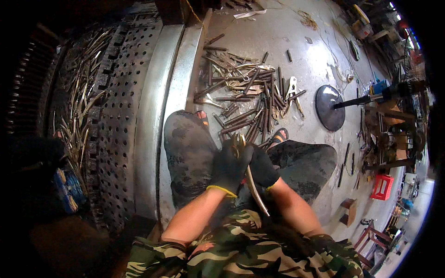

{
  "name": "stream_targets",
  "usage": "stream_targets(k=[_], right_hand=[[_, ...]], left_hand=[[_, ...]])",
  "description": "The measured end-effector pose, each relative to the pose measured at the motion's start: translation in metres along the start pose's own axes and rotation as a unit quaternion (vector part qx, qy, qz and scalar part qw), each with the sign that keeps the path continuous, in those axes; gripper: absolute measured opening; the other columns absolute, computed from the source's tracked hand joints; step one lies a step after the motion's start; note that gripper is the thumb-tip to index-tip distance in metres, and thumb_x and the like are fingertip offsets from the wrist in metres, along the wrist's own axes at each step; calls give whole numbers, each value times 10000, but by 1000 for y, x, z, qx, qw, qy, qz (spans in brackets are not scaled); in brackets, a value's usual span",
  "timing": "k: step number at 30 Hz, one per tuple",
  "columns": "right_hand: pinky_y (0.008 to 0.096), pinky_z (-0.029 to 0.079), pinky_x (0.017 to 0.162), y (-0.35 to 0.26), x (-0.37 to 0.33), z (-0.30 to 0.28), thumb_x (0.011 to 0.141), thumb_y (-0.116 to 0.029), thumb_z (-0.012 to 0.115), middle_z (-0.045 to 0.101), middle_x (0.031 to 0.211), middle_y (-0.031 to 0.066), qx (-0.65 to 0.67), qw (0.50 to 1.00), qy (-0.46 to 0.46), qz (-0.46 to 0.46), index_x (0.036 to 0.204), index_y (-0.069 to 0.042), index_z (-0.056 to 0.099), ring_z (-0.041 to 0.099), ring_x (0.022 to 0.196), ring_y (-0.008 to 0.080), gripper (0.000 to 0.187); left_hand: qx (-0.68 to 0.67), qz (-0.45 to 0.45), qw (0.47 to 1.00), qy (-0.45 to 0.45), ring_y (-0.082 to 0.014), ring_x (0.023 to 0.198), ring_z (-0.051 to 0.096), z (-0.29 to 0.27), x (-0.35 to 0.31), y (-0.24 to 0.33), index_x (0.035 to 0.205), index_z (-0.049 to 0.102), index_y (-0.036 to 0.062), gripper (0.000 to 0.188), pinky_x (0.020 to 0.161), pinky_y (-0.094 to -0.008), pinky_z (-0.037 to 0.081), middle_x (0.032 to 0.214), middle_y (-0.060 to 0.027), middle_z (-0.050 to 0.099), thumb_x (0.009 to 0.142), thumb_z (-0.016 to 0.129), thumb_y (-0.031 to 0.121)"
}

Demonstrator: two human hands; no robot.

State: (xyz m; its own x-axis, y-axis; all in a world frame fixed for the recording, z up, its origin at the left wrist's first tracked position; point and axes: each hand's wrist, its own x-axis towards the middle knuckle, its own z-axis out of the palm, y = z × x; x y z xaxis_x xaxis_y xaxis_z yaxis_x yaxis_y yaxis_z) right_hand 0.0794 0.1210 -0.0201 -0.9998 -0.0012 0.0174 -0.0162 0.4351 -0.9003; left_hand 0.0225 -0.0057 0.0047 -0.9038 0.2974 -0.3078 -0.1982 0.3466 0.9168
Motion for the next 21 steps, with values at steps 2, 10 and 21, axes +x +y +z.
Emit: stream_targets(k=[2, 10, 21], right_hand=[[435, 505, 810, 4, 3, -16, 842, -53, 556, 623, 1010, 191, -29, 997, -43, 62, 1074, -8, 606, 627, 907, 394, 242], [402, 519, 757, 1, 25, -57, 920, -122, 517, 632, 951, 195, -110, 984, -127, -52, 1104, 7, 604, 646, 834, 348, 241], [416, 497, 794, -35, 12, -39, 889, -120, 539, 644, 952, 196, -67, 992, -96, -53, 1067, 14, 600, 631, 868, 334, 231]], left_hand=[[-5, 0, 1000, -9, -406, 877, 676, -1, 1, 2, 1017, 613, 28, 413, 739, -457, 524, 885, -211, 686, 855, 631, 408], [-37, 11, 999, -39, -410, 885, 672, 1, 0, -10, 1028, 602, 24, 383, 737, -458, 520, 900, -231, 677, 822, 652, 342], [-23, 28, 999, -23, -390, 901, 670, 2, -6, 3, 1041, 604, 21, 404, 761, -446, 515, 925, -223, 675, 829, 657, 361]])
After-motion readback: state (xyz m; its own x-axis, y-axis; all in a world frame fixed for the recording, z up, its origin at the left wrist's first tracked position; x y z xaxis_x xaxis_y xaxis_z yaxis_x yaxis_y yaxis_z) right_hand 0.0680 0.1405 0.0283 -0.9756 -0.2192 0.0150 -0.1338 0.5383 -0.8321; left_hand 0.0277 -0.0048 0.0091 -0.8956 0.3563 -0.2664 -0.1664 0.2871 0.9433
